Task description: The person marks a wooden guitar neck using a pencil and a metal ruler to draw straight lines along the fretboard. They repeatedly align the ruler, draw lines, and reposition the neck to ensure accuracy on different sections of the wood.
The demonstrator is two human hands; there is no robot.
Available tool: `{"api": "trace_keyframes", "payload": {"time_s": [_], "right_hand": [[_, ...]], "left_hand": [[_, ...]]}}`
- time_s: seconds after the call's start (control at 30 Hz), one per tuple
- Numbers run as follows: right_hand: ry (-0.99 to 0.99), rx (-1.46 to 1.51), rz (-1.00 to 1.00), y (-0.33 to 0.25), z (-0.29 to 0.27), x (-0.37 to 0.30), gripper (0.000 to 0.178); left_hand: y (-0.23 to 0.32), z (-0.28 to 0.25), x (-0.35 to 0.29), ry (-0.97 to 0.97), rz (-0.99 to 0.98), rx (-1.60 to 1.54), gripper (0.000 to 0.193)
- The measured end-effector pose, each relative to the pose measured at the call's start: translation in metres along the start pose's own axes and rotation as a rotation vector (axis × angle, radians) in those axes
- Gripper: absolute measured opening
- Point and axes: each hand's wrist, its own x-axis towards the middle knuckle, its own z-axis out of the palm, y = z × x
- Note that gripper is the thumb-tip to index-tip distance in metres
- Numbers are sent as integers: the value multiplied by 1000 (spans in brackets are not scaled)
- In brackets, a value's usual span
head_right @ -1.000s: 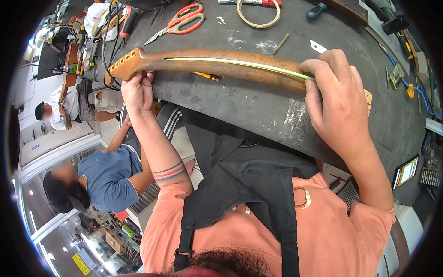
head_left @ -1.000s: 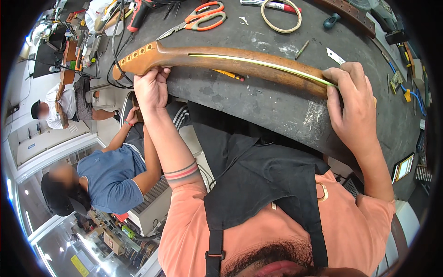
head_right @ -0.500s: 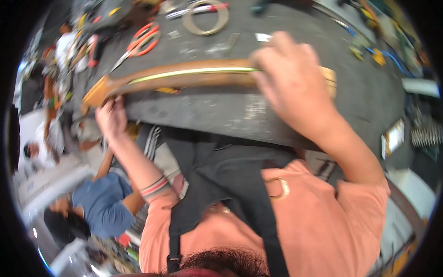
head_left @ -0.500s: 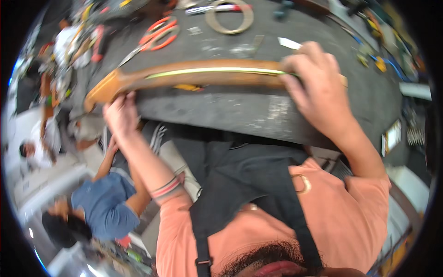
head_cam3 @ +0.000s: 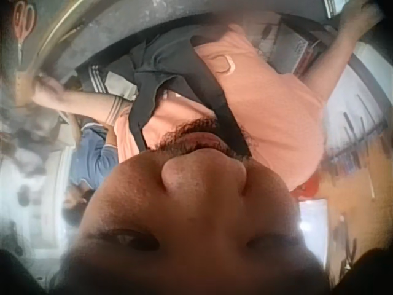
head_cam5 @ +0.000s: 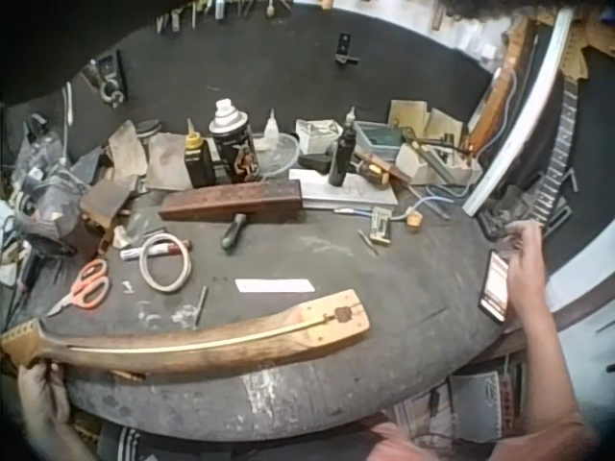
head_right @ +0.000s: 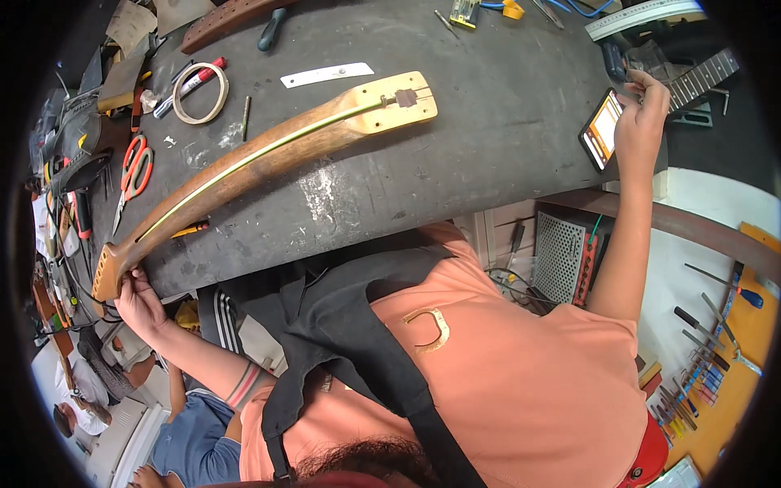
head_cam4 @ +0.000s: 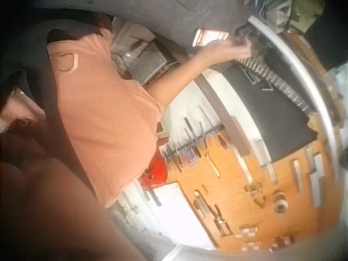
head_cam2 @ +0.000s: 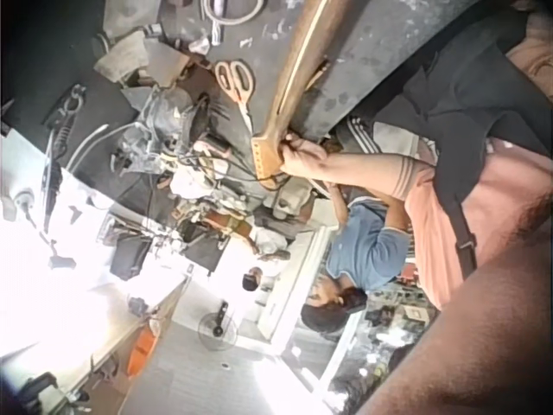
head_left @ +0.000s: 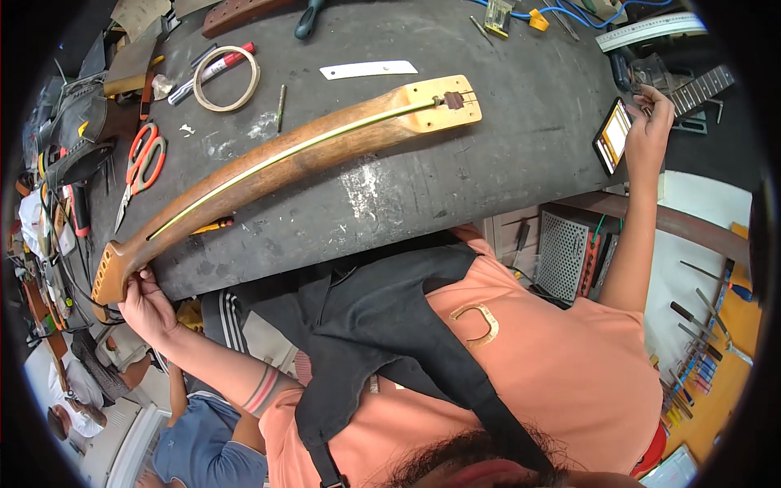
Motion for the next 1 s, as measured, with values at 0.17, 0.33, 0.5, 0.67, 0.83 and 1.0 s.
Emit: {"api": "trace_keyframes", "payload": {"time_s": [0.17, 0.33, 0.5, 0.67, 0.83, 1.0], "right_hand": [[-34, -35, -3, 20, 12, 4, 48], [-58, 14, 4, 34, 22, 4, 48], [-74, 51, -26, 43, 26, 4, 46], [-71, 60, 10, 40, 25, 7, 46], [7, 56, -28, 14, 15, 13, 39], [109, 389, -270, -149, 30, 13, 29]], "left_hand": [[2, 1, -5, -13, -7, 18, 31], [3, 6, -6, 16, 2, 30, 30], [2, 5, -6, 44, 0, 38, 31], [1, 0, -4, 30, 5, 27, 34], [-2, -6, -4, 37, 6, 21, 33], [3, 1, -5, 23, 30, 42, 31]]}}
